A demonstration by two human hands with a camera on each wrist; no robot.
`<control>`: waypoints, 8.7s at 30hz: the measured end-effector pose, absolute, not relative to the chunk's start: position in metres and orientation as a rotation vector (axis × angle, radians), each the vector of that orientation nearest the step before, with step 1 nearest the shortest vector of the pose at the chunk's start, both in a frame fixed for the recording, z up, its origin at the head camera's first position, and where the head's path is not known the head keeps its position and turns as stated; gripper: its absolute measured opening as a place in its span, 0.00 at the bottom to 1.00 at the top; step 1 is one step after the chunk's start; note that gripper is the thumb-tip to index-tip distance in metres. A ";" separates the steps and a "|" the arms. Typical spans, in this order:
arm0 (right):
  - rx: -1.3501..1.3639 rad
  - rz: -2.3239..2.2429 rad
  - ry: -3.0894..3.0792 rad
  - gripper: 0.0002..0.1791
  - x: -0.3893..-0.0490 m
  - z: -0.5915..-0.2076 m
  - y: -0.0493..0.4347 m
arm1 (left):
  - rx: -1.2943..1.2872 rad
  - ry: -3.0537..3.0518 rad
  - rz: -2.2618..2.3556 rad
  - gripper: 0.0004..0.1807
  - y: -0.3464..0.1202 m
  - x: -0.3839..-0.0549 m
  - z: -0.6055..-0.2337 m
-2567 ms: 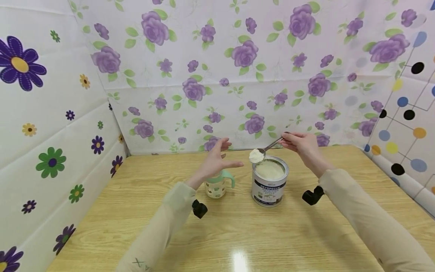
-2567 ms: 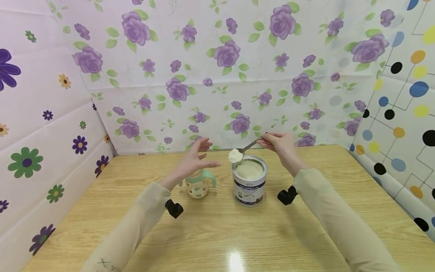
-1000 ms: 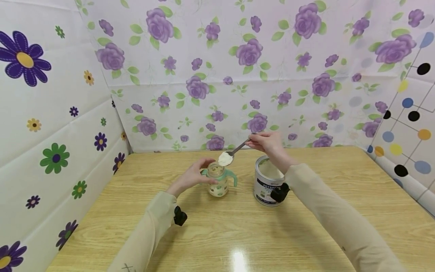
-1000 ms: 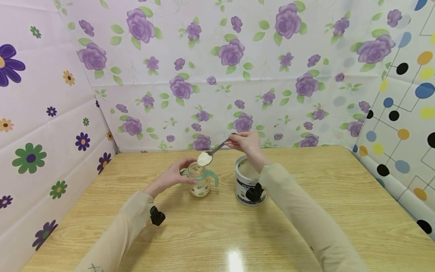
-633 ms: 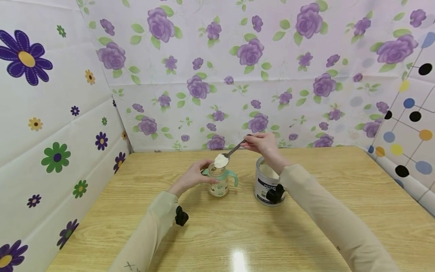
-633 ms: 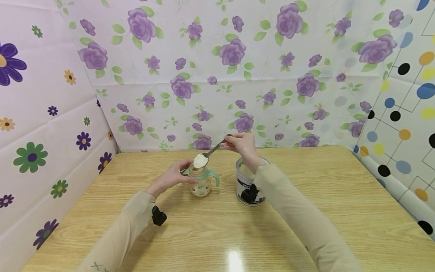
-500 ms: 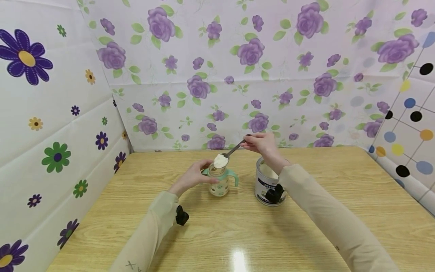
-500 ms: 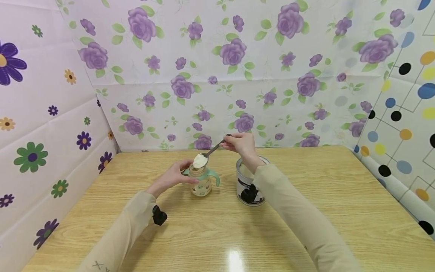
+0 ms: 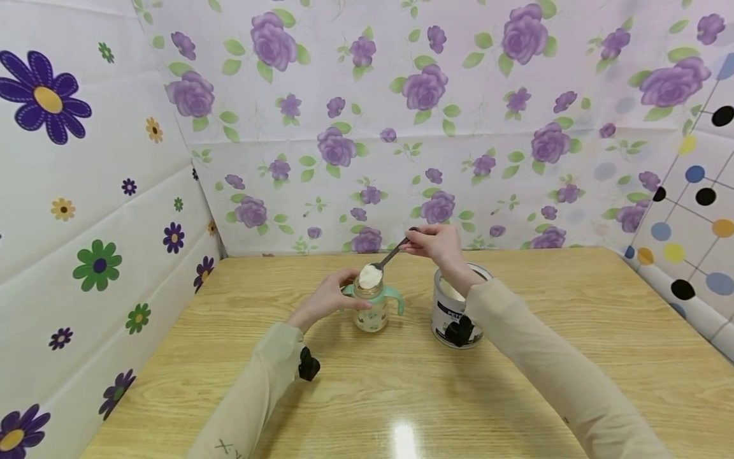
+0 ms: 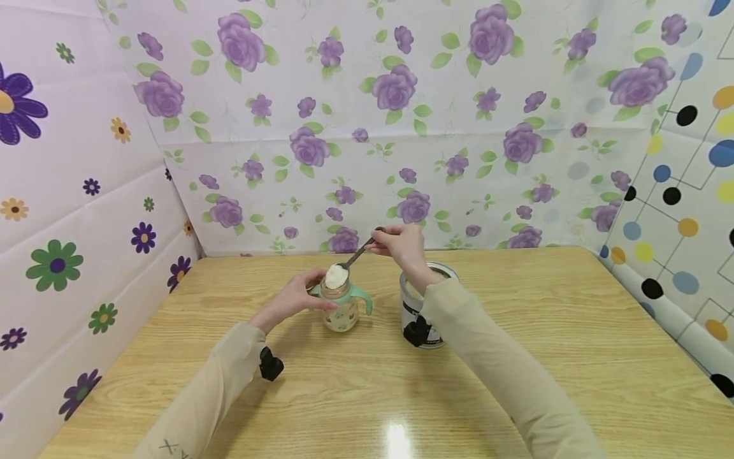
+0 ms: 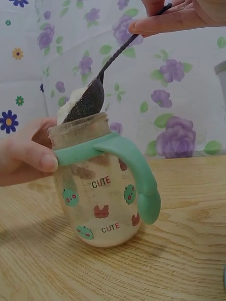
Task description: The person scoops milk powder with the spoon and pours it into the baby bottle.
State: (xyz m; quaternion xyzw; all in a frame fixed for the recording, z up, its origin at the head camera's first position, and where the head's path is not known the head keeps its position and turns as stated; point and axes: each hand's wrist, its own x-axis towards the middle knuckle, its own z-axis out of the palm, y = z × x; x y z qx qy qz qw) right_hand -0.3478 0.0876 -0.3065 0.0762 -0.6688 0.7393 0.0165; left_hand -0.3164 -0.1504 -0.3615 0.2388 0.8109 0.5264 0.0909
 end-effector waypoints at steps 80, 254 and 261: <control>1.125 2.087 -2.014 0.11 -0.344 -0.329 0.095 | 0.694 2.478 1.531 0.33 -0.153 -0.338 -0.384; 0.890 1.842 -2.310 0.13 -0.333 -0.333 0.217 | 0.929 2.375 1.728 0.40 -0.005 -0.294 -0.358; 0.830 1.899 -2.341 0.15 -0.334 -0.334 0.220 | 0.938 2.378 1.717 0.41 -0.005 -0.296 -0.361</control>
